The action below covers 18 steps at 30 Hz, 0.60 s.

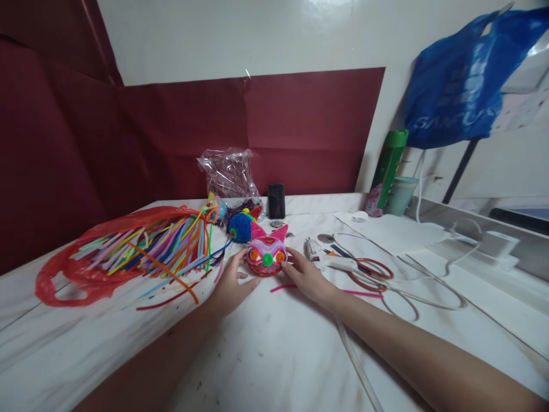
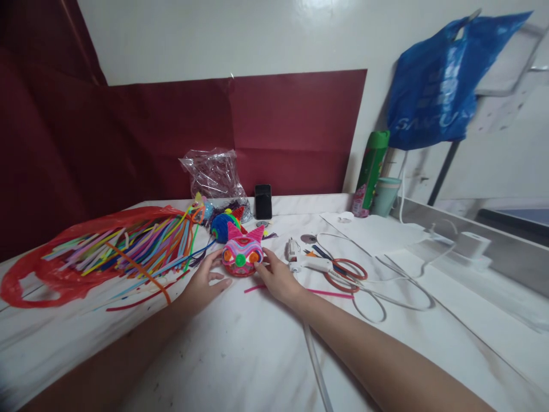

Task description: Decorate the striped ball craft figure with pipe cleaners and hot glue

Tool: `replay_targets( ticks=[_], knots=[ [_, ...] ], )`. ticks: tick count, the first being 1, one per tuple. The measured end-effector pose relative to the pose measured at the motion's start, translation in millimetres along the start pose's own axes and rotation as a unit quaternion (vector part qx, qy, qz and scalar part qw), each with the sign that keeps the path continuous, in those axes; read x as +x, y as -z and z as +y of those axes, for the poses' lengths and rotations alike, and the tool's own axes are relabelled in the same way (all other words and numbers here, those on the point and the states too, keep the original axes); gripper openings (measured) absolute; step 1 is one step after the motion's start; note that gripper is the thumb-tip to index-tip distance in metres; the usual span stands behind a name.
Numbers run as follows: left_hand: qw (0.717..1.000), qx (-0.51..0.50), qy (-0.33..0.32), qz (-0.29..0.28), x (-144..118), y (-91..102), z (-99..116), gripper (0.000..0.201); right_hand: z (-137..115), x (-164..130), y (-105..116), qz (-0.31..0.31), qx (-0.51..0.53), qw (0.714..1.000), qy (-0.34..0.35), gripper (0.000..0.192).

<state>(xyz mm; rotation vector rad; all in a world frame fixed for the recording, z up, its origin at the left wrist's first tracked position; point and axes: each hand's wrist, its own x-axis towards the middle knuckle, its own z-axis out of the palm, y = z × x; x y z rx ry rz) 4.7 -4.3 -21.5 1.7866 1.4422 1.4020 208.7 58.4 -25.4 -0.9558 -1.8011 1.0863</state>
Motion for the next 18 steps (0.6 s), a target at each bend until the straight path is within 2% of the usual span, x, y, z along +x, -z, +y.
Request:
replay_targets(
  ticks=[3,5,8,10,14,16,18],
  knots=[
    [1.000,0.031,-0.002,0.004,-0.5,1.5,-0.1,0.069,2.9,1.0,-0.7,0.002,0.004,1.000,-0.003,0.054],
    [0.999,0.027,0.005,-0.017,-1.2,2.6,0.4,0.073,1.4,0.7,-0.1,-0.001,0.013,1.000,-0.006,0.054],
    [0.998,-0.012,0.026,-0.060,-2.2,3.4,1.1,0.082,-4.2,-0.4,1.7,-0.037,0.063,0.997,0.006,0.056],
    [0.996,-0.053,0.035,-0.067,-2.1,2.5,1.1,0.082,-6.7,-0.6,2.7,-0.065,0.097,0.993,0.012,0.059],
    [0.995,-0.086,0.034,-0.026,0.3,-1.2,-1.2,0.071,-4.9,0.1,1.6,-0.067,0.099,0.993,-0.005,0.067],
    [0.998,-0.056,0.032,0.017,2.4,-0.8,-3.0,0.061,-4.2,-0.4,0.5,-0.040,0.075,0.996,-0.003,0.065],
    [0.998,-0.014,0.032,0.055,4.2,2.2,-3.9,0.045,-6.0,-2.4,0.0,0.002,0.038,0.999,0.015,0.055]
  ],
)
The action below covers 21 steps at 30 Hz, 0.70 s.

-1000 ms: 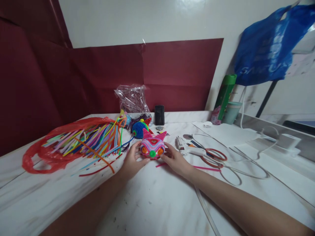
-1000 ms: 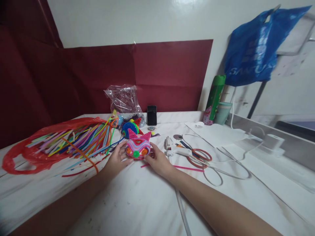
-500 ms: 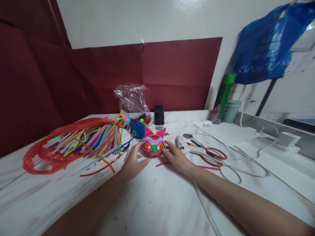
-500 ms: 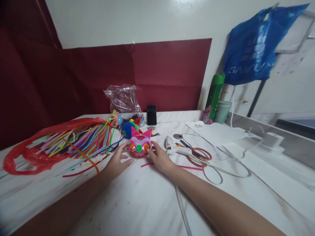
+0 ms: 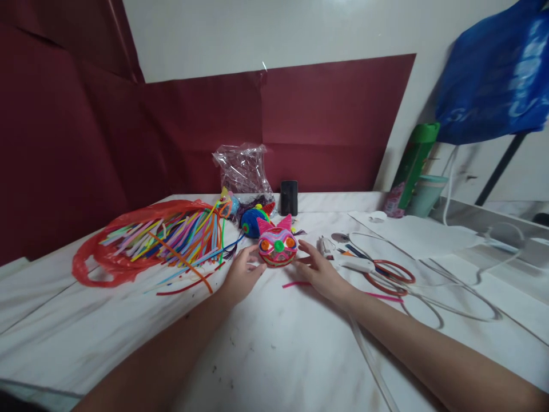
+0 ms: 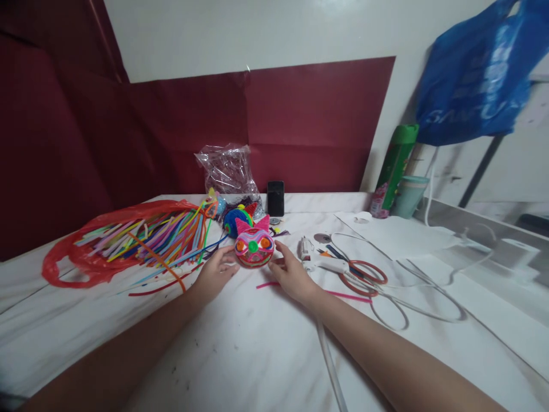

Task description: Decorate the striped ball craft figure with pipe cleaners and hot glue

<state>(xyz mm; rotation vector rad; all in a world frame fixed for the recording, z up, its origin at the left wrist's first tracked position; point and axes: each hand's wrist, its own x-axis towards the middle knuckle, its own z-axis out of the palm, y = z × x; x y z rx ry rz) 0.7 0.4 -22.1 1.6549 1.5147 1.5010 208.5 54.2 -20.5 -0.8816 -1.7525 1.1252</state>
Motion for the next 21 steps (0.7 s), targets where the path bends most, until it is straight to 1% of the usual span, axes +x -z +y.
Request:
replay_targets(
  ticks=[2,3,4,6,8,11,13,16,18,21],
  knots=[
    [0.999,0.033,-0.003,0.018,1,4.1,1,0.023,-4,-3,0,0.038,-0.046,0.998,0.036,0.034],
    [0.999,0.045,-0.003,0.019,1,6.0,3,0.015,-5,-5,0,0.048,-0.067,0.995,0.055,0.024],
    [0.998,0.054,-0.002,0.015,0,7.3,5,0.013,-7,-7,1,0.050,-0.085,0.993,0.071,0.019],
    [0.998,0.066,0.003,0.000,-4,8.1,10,0.016,-8,-10,1,0.026,-0.098,0.991,0.086,0.025],
    [0.997,0.076,0.002,-0.014,-8,6.7,15,0.019,-7,-12,0,-0.006,-0.100,0.992,0.082,0.029],
    [0.995,0.089,-0.004,-0.043,-14,4.1,19,0.025,-6,-14,-1,-0.031,-0.118,0.990,0.075,0.031],
    [0.993,0.098,-0.011,-0.063,-16,3.9,20,0.026,-6,-14,-2,-0.041,-0.147,0.986,0.071,0.032],
    [0.990,0.111,-0.023,-0.081,-17,5.6,19,0.021,-8,-16,-4,-0.064,-0.215,0.973,0.059,0.038],
    [0.988,0.119,-0.033,-0.095,-17,6.7,18,0.018,-9,-18,-5,-0.093,-0.245,0.963,0.059,0.037],
    [0.983,0.136,-0.044,-0.114,-18,7.2,20,0.016,-11,-21,-8,-0.146,-0.268,0.949,0.073,0.026]
  ],
)
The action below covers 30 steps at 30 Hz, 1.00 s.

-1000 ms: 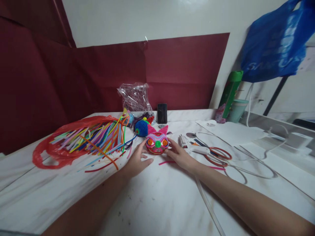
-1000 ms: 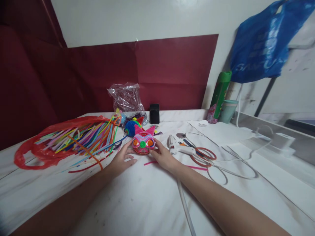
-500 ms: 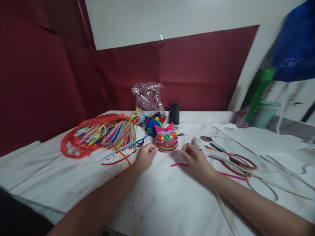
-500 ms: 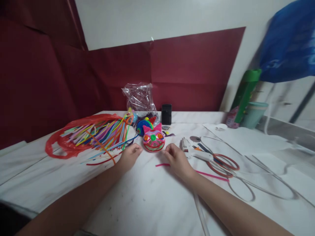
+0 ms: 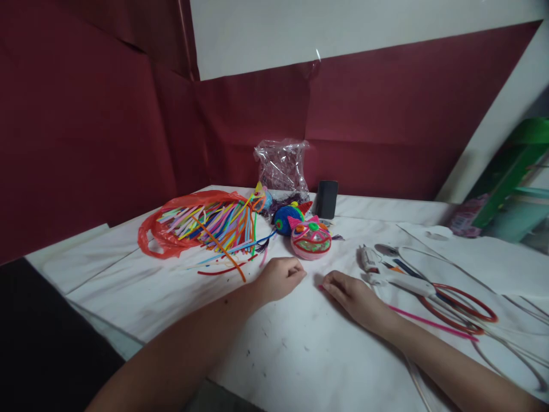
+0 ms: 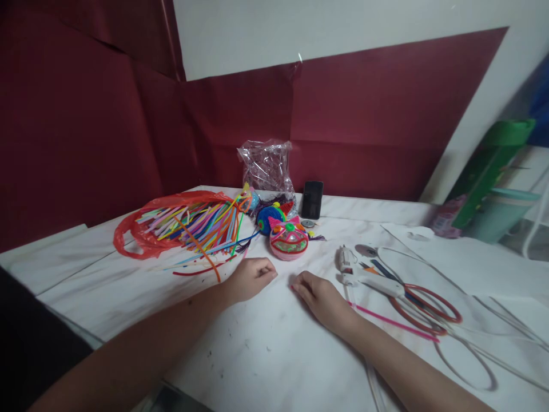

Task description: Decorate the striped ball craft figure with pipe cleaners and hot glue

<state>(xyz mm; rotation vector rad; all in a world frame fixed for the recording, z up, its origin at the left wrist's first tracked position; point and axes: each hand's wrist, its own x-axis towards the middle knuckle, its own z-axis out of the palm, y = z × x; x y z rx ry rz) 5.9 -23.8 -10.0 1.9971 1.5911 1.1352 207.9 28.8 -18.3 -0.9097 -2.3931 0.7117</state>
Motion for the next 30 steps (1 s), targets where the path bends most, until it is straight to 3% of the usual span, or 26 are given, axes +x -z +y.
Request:
replay_targets(
  ticks=[4,14,30],
  knots=[
    [0.999,0.028,-0.022,-0.016,-1.8,0.5,5.4,0.014,-3.1,-0.9,-0.9,-0.036,-0.008,0.999,0.009,0.022],
    [0.997,0.053,-0.051,-0.014,0.8,-1.7,-2.1,0.014,1.1,-0.4,-2.6,-0.025,-0.007,0.999,0.037,0.018],
    [0.997,0.072,-0.032,-0.004,-0.3,1.5,6.1,0.011,1.0,-1.9,-5.8,-0.028,-0.015,0.999,0.038,0.014]
  ],
)
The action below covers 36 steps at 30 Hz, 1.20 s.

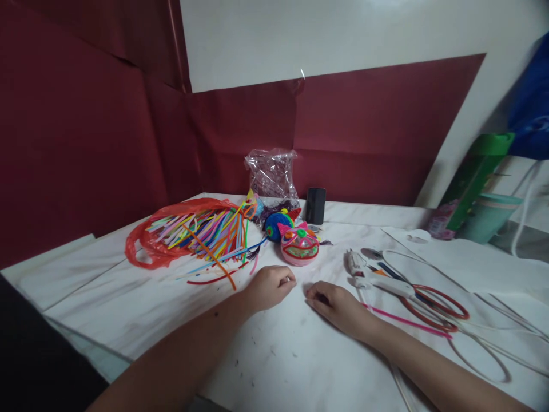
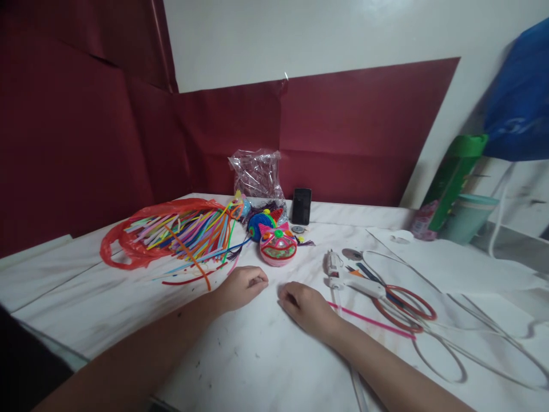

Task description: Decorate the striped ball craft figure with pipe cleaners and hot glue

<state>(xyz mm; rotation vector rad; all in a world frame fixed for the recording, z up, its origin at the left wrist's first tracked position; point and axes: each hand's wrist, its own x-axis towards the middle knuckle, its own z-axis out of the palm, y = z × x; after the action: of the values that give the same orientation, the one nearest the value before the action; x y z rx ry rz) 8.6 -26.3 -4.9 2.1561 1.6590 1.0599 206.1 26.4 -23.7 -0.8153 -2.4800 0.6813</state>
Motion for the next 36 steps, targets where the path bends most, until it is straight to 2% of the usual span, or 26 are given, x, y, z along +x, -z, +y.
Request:
replay_targets(
  ticks=[22,27,30,33,36],
  knots=[
    [0.999,0.029,-0.004,-0.017,-1,-1.0,0,0.013,1,-2,-1,0.000,-0.053,0.998,0.031,0.009],
    [0.993,0.113,-0.018,-0.015,2,-2.5,-1,0.013,-1,-2,0,-0.005,-0.064,0.998,0.027,0.008],
    [0.983,0.177,0.034,0.038,10,9.2,-11,0.017,0,-2,0,-0.009,-0.067,0.997,0.032,0.007],
    [0.962,0.231,0.121,0.082,17,29.8,-32,0.029,1,-2,0,-0.014,-0.071,0.997,0.037,0.008],
    [0.937,0.266,0.215,0.063,18,44.7,-53,0.038,1,-2,0,-0.019,-0.071,0.997,0.039,0.009]
  ],
)
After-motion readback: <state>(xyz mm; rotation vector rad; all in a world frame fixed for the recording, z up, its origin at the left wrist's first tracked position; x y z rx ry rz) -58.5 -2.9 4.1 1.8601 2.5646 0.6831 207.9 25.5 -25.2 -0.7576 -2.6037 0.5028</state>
